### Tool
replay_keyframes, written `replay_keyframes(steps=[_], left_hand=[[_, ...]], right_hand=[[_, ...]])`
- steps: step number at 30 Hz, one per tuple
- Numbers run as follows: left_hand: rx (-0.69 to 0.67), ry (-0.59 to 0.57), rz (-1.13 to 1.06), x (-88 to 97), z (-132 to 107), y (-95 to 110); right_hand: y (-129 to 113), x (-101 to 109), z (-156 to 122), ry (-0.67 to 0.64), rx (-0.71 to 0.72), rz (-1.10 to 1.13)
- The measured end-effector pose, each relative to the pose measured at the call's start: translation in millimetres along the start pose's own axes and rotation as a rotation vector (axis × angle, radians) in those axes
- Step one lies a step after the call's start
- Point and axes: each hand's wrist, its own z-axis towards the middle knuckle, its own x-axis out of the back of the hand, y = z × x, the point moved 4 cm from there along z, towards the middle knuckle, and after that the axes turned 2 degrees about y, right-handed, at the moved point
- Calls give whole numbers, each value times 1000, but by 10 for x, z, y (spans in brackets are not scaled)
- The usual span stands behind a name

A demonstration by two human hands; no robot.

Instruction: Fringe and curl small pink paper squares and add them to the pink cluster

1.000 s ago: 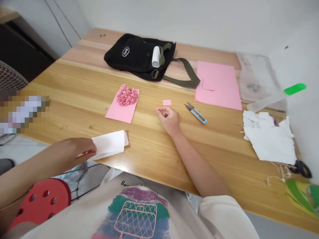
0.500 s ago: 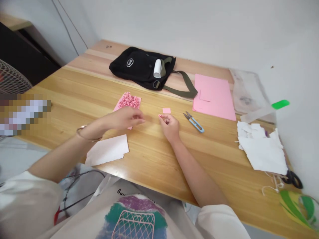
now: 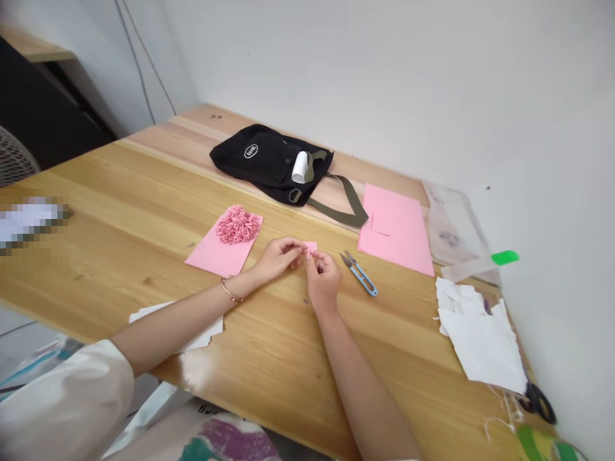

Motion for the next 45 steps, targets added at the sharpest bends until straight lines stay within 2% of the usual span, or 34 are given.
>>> replay_keyframes(steps=[4, 9, 16, 24, 33, 41, 45], left_hand=[[-83, -69, 39, -21, 7, 13], [-127, -89, 111, -18, 24, -9], [-138, -59, 135, 5, 22, -19], [-97, -50, 68, 23, 17, -19], [-80, -12, 92, 44, 20, -41], [-94, -24, 146, 43, 13, -5], [-163, -21, 223, 31, 10, 7]], right_hand=[[44, -18, 30, -66, -93, 61], [86, -24, 43, -110, -117, 65], [112, -4, 34, -64, -130, 35], [80, 5, 24, -31, -140, 14], [77, 12, 29, 6, -96, -45], [60, 17, 24, 47, -101, -29], [92, 28, 28, 41, -65, -22]])
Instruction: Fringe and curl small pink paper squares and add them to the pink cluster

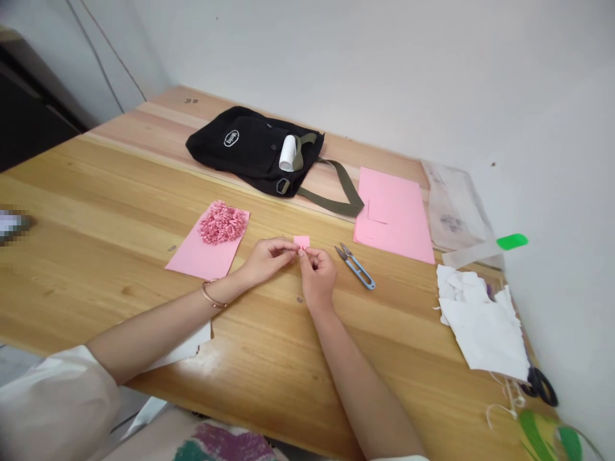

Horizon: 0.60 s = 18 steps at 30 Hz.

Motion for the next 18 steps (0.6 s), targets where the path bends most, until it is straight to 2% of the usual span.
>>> replay_keyframes(steps=[7, 18], left_hand=[[-106, 12, 11, -1, -18, 29], [-56, 1, -118, 34, -23, 40]], right_hand=[[36, 10, 8, 0, 33, -19], [34, 14, 15, -6, 43, -20]])
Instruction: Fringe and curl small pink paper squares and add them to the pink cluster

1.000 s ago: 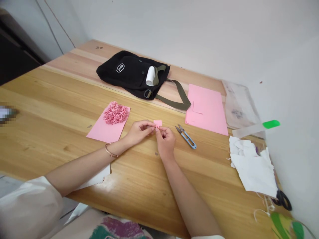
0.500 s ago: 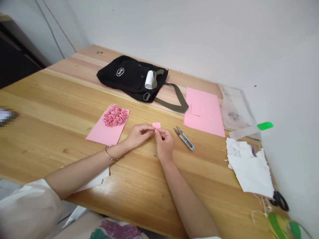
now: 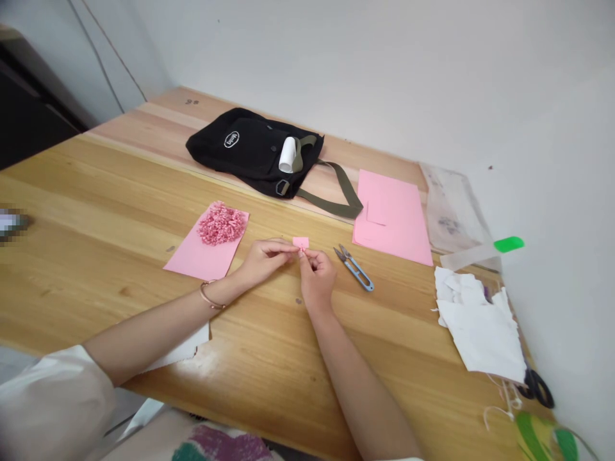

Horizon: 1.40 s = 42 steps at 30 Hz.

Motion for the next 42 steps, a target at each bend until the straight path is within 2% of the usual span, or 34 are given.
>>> replay_keyframes(steps=[9, 22, 26, 32, 42], left_hand=[[53, -8, 24, 17, 22, -53], [-33, -69, 138, -21, 6, -12], [-18, -29, 63, -7, 18, -11], [82, 66, -53, 30, 50, -84], [165, 76, -65, 29, 50, -60]], right_hand=[[5, -10, -6, -2, 1, 19], [38, -22, -4, -10, -59, 63], [50, -38, -6, -49, -60, 118], [-26, -56, -34, -127, -82, 189], [-35, -58, -53, -140, -42, 172]])
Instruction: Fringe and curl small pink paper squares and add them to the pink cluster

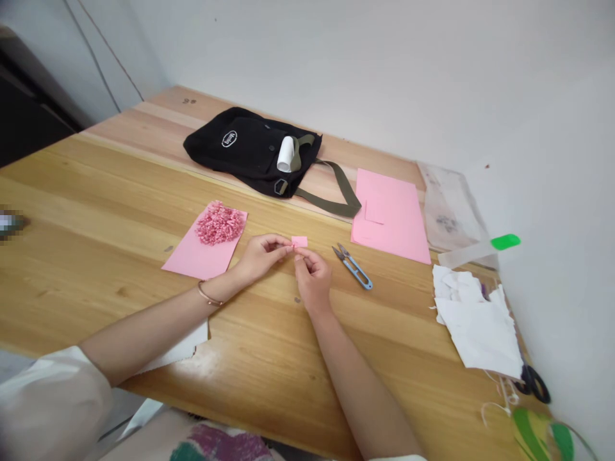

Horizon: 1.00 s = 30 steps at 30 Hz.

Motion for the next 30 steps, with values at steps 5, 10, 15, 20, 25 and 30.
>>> replay_keyframes(steps=[5, 10, 15, 20, 25, 30], left_hand=[[35, -20, -30, -27, -7, 37], [42, -23, -85, -21, -22, 47], [59, -33, -85, -19, -24, 17], [102, 5, -128, -14, -3, -6], [88, 38, -93, 6, 0, 6], [56, 33, -65, 12, -4, -1]], right_hand=[[10, -4, 8, 8, 5, -35], [25, 4, 19, 24, 7, -69], [11, 9, 16, 49, 19, -67], [14, 14, 13, 72, 12, -57], [18, 15, 18, 69, 7, -58], [20, 13, 22, 72, 8, -54]])
